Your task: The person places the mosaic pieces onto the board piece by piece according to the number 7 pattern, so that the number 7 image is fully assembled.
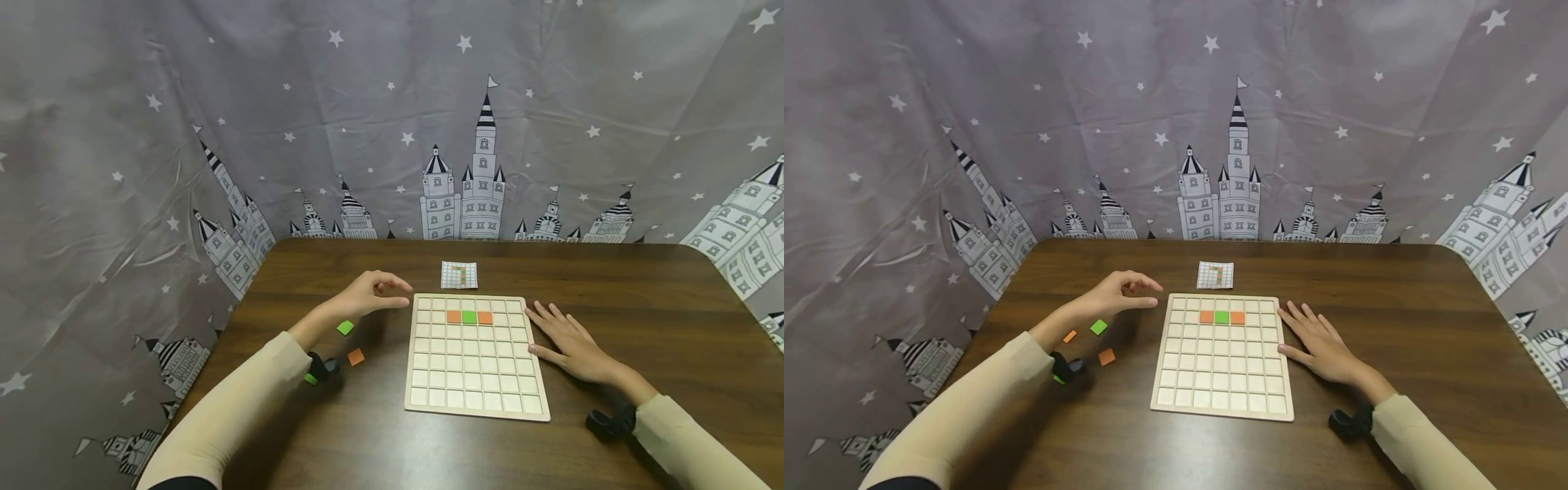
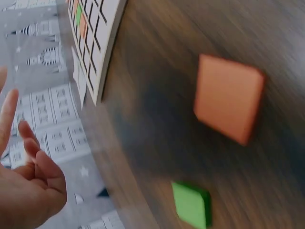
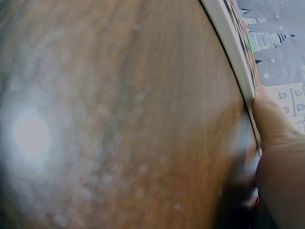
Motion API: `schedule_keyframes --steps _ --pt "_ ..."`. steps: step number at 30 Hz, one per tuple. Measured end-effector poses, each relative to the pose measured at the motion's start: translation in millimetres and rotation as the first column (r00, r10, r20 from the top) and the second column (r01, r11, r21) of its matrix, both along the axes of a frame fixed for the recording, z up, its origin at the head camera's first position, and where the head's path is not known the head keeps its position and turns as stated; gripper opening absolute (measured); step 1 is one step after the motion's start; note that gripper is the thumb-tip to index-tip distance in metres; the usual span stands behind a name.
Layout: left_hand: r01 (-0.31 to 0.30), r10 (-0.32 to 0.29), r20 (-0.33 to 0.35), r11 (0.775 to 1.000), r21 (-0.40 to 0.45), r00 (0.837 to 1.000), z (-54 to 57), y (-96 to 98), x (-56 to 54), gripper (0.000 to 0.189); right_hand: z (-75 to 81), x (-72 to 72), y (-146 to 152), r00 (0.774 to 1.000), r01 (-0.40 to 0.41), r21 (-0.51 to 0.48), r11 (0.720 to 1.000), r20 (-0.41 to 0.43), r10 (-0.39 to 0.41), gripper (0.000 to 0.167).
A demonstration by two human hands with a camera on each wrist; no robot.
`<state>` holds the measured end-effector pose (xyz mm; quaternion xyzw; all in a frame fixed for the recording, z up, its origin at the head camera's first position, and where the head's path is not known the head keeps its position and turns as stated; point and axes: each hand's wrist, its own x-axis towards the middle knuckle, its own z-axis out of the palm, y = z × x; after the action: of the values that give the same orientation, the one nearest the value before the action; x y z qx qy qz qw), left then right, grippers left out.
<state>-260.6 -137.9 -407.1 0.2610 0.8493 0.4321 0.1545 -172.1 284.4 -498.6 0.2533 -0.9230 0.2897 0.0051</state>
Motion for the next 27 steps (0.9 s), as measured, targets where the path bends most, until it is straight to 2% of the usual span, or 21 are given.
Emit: schedule_keyframes --steps 7,12,18,23,27 --pt "-0.008 0.009 0.034 1.0 -0.029 0.999 1.0 -35.1 2.9 0.033 6.5 0.7 -2.9 0.999 0.012 0.022 1.0 0.052 -0.013 0.071" --pt "0.005 -0.003 0.047 0.999 -0.039 0.999 -4.5 -57.7 2.1 0.036 6.8 0.7 -3.2 0.999 0.011 0.022 1.0 0.053 -0.012 0.07" --pt "0.018 -0.017 0.058 1.0 -0.012 0.998 -8.6 -81.6 3.6 0.035 2.8 0.4 -1.1 1.0 0.004 0.008 1.0 0.021 -0.004 0.07" --pt "0.019 -0.017 0.051 0.999 -0.043 0.999 -14.0 -99.6 2.4 0.034 9.6 1.9 -3.7 0.998 0.013 0.028 1.0 0.066 -0.015 0.071" --pt "0.035 -0.033 0.06 0.999 -0.037 0.998 -20.2 -111.9 -0.1 0.032 11.6 2.1 -4.7 0.997 0.012 0.042 0.999 0.077 -0.015 0.07"
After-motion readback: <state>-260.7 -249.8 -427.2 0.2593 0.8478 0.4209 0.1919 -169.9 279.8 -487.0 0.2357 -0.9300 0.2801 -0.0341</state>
